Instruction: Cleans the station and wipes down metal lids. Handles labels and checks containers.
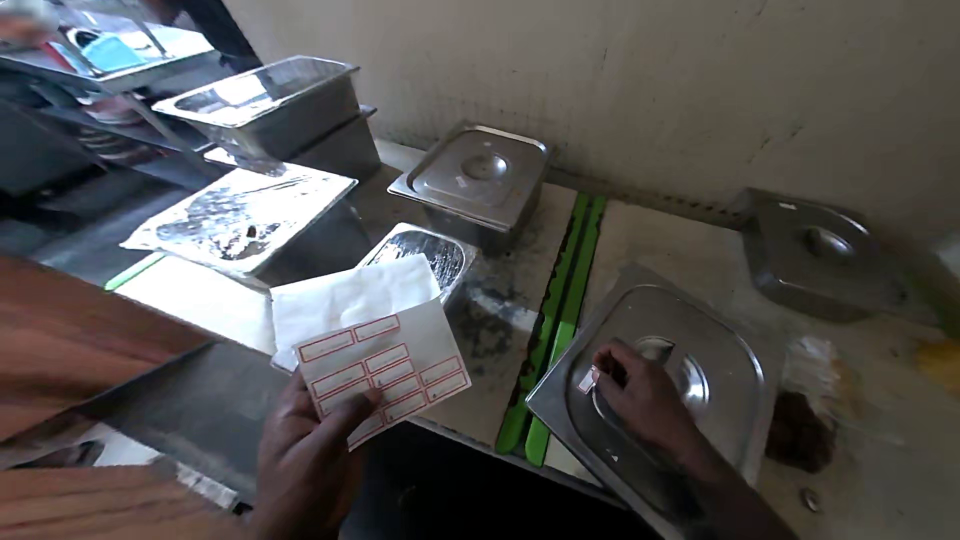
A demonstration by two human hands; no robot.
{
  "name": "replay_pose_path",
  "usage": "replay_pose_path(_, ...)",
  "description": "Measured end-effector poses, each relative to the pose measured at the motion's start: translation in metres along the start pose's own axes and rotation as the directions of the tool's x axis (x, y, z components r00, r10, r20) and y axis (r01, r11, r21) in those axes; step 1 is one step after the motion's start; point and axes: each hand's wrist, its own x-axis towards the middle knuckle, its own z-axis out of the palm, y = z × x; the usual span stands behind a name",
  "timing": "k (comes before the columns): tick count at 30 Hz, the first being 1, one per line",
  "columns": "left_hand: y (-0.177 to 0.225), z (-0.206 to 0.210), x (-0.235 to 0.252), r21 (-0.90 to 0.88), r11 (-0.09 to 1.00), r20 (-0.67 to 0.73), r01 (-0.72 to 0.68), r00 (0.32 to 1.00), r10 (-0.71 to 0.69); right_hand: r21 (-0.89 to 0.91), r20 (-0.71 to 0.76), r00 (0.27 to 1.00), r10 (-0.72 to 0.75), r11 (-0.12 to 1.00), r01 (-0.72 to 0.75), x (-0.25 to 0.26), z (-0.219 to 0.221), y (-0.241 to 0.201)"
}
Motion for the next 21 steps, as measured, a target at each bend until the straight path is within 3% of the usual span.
replay_pose_path(4, -0.002, -0.001, 0.001, -0.029, 1.0, -0.002, -0.004, 1.0, 0.004, -0.062, -0.105, 0.994, -0.018, 0.998, 0.012, 0.007, 0.004, 0.002)
replay_pose_path(17, -0.005, -0.003, 0.005, -0.045, 0.999, -0.008, -0.002, 1.0, 0.001, -0.234, -0.167, 0.983, -0.078, 0.971, 0.037, 0.012, 0.01, 0.007)
replay_pose_path(21, -0.003, -0.002, 0.005, -0.049, 0.999, -0.016, -0.012, 1.0, 0.012, -0.383, -0.218, 0.906, -0.363, 0.886, 0.263, -0.002, 0.011, 0.018)
